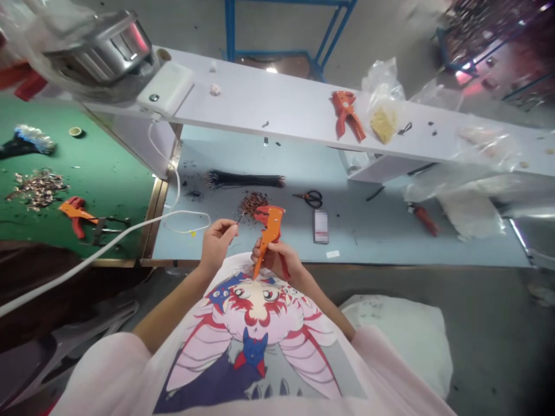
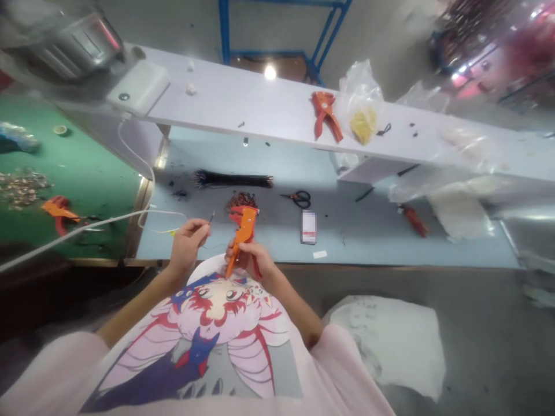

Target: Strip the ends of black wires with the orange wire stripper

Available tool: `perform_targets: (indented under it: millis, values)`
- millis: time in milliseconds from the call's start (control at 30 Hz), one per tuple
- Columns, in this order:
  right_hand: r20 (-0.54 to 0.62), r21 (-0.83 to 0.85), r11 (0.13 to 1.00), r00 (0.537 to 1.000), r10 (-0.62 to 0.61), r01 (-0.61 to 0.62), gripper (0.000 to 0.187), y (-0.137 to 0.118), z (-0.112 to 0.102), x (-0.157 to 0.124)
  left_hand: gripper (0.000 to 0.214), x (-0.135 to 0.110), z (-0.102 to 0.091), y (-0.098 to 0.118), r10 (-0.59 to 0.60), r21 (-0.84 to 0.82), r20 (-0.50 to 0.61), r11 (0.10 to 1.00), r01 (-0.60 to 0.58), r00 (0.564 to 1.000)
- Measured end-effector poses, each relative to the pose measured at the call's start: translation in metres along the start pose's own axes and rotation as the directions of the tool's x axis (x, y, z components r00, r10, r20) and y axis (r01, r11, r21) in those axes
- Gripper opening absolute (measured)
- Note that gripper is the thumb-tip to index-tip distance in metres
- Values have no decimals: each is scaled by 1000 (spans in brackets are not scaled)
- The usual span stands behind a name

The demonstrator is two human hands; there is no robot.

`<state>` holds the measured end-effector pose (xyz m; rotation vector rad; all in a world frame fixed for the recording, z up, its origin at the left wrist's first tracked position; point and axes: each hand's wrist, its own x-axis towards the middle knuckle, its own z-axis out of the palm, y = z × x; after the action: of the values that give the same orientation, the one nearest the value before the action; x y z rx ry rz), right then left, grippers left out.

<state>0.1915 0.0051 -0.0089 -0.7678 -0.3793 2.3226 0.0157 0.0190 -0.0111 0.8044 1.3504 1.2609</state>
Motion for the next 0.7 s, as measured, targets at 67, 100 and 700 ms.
perform_targets:
  millis: [67, 100, 700]
  values:
    - [62, 15, 998, 997, 53, -54, 23, -2, 5, -2, 18, 2, 0, 4, 58, 44, -19, 997, -57, 998]
    - [88, 24, 997, 993, 76, -79, 23, -4, 7, -3, 18, 3, 1, 6, 83, 67, -27, 994, -81, 996]
    - [219, -17, 991, 967, 131, -130, 26, -8, 17, -8, 11, 6, -4, 22, 670, 488, 181, 574, -658, 719]
